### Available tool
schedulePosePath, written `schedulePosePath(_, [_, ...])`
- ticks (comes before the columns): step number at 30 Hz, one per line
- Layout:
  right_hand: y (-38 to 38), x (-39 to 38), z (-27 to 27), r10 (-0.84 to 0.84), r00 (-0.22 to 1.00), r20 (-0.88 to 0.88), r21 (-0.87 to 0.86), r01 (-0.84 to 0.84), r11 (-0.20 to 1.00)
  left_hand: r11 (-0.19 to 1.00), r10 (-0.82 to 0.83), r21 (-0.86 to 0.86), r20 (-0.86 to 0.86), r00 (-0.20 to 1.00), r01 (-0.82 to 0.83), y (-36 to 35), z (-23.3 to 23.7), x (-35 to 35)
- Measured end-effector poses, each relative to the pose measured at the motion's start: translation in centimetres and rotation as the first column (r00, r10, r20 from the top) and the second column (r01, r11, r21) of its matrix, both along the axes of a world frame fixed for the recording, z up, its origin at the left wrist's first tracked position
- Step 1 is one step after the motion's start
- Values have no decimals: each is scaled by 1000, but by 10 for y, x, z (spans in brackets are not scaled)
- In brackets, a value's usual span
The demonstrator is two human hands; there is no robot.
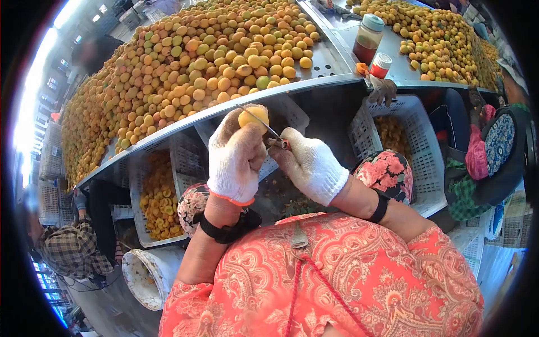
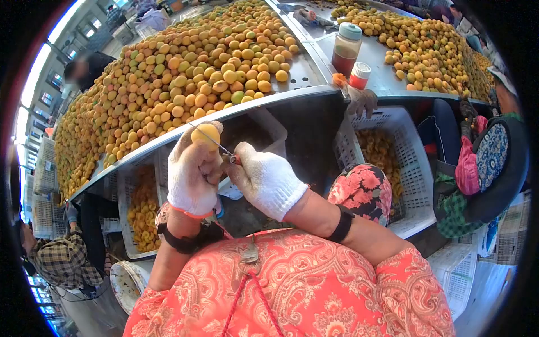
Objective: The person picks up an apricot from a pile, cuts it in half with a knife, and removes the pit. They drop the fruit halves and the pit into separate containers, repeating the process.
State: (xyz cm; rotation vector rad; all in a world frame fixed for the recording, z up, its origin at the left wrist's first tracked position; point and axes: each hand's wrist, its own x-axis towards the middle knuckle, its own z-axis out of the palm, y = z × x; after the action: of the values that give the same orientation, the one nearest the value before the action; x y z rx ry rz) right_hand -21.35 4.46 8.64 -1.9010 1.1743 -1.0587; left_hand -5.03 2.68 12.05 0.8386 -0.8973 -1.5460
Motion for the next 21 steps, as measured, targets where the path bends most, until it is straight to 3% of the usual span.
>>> schedulePosePath(2, [-2,1,-1,-29,999,-13,-43,28,999,983,-8,181,-90,996,24,-6,-1,0])
schedulePosePath(3, [-2,2,1,-48,999,-20,-54,47,997,983,-10,180,-88,996,26,-8,0,-3])
schedulePosePath(5, [-2,2,0,-69,997,-24,-63,67,996,994,73,-80,-14,997,-74,-11,1,-12])
schedulePosePath(8, [-5,5,-6,-130,989,-74,-84,124,989,993,90,-70,-80,993,-95,-15,-11,-14])
schedulePosePath(10, [-8,8,-12,-130,985,-116,-3,130,991,992,102,-68,-104,989,-109,-19,-22,-16])
schedulePosePath(12, [-11,11,-12,-148,980,-136,2,149,989,991,136,33,-192,972,-132,-24,-30,-18])
schedulePosePath(16, [-12,8,-11,-143,981,-130,-5,143,990,994,102,43,-206,973,-96,-23,-28,-23])
schedulePosePath(19, [-11,6,-9,-161,986,-33,-57,159,986,988,116,-104,46,992,-111,-15,-32,-29])
schedulePosePath(21, [-9,7,-14,-160,984,-76,-27,158,987,990,99,-101,36,994,-95,-14,-41,-26])
